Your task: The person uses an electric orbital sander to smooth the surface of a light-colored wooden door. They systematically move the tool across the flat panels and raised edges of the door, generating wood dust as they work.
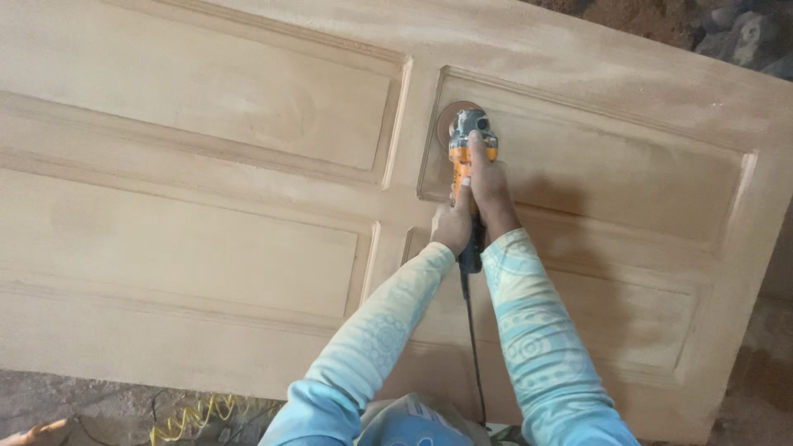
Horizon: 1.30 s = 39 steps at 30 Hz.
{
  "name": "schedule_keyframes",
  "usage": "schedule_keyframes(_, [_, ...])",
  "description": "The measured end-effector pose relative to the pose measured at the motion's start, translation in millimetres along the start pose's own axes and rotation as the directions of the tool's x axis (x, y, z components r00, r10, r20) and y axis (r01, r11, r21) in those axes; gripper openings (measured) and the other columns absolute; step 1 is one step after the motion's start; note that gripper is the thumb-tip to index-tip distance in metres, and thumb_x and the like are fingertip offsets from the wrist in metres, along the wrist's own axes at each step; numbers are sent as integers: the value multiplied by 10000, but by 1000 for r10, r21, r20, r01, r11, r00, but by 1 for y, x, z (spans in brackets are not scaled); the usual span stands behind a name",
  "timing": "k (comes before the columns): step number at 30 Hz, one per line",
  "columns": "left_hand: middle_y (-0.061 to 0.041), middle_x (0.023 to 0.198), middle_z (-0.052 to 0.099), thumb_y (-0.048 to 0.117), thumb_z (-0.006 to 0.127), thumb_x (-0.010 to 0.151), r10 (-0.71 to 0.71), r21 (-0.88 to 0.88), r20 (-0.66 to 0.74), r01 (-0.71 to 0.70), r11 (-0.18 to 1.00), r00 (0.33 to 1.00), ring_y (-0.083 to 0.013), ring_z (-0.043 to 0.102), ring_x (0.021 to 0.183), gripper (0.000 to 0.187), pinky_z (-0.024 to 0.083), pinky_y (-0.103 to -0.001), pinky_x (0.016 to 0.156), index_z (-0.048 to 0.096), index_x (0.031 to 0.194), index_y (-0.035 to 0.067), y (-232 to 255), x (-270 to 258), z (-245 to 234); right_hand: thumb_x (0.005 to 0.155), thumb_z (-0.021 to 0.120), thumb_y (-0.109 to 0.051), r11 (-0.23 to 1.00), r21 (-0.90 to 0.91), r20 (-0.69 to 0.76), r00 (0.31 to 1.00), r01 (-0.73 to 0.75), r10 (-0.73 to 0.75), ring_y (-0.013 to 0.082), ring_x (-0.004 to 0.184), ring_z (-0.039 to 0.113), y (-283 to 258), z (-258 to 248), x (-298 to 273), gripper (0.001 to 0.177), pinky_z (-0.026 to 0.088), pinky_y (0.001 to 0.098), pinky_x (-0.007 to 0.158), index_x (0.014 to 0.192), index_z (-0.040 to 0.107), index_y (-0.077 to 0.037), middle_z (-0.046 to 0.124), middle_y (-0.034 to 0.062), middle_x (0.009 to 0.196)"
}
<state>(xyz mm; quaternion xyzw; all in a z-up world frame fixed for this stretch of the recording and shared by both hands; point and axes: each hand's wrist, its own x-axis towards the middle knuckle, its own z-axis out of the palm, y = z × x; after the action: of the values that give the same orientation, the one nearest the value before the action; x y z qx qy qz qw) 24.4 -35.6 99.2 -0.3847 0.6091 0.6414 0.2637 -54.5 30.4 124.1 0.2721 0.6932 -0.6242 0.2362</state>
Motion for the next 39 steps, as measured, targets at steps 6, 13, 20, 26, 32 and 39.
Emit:
schedule_keyframes(6, [-399, 1119, 648, 804, 445, 892, 20, 118, 12, -21, 993, 1000, -491, 613, 1167, 1002, 470, -465, 999, 660, 1118, -148, 4, 3, 9, 921, 515, -651, 994, 106, -13, 999, -32, 33, 183, 517, 610, -9, -9, -7, 637, 510, 334, 448, 988, 707, -48, 641, 61, 722])
schedule_keyframes(13, [-386, 1044, 723, 767, 409, 870, 10, -1, 39, -10, 1000, 999, -455, 720, 1075, 969, 514, -452, 951, 703, 1061, -136, -11, 13, 22, 946, 574, -613, 998, -35, -46, 997, 61, -63, 158, 596, 668, -5, -15, 2, 605, 547, 316, 503, 987, 702, -23, 679, 57, 758])
schedule_keyframes(20, [-376, 1052, 690, 764, 411, 906, 50, 28, 5, -50, 998, 999, -467, 670, 1109, 946, 489, -459, 976, 693, 1084, -121, 2, 12, 27, 938, 595, -597, 999, -9, -56, 997, 43, -43, 173, 626, 654, -13, -19, 10, 603, 530, 324, 524, 969, 716, -8, 682, 76, 785])
schedule_keyframes(26, [-368, 1076, 678, 761, 402, 925, 102, 39, -22, -101, 994, 995, -480, 632, 1146, 930, 463, -474, 997, 730, 1109, -89, 1, 29, 30, 908, 604, -628, 994, -100, -92, 995, 40, -49, 165, 666, 688, -22, -14, 23, 648, 550, 316, 557, 963, 736, 4, 715, 85, 817])
schedule_keyframes(32, [-347, 1101, 663, 367, 280, 1057, 530, 471, 96, -508, 722, 843, -508, 658, 1004, 560, 510, -533, 857, 367, 1589, 214, -45, 83, 32, 908, 588, -655, 974, -211, -73, 992, 86, -103, 195, 657, 694, -19, -1, 32, 666, 544, 328, 540, 959, 708, -2, 700, 99, 788])
schedule_keyframes(39, [-380, 1095, 639, 502, 332, 1144, 447, 464, 80, -430, 775, 891, -535, 626, 1028, 470, 506, -520, 912, 478, 1508, 243, -62, 94, 64, 941, 589, -629, 996, 92, 14, 1000, 0, -1, 235, 559, 576, -8, -30, 29, 635, 476, 365, 467, 1040, 689, -10, 603, 128, 744])
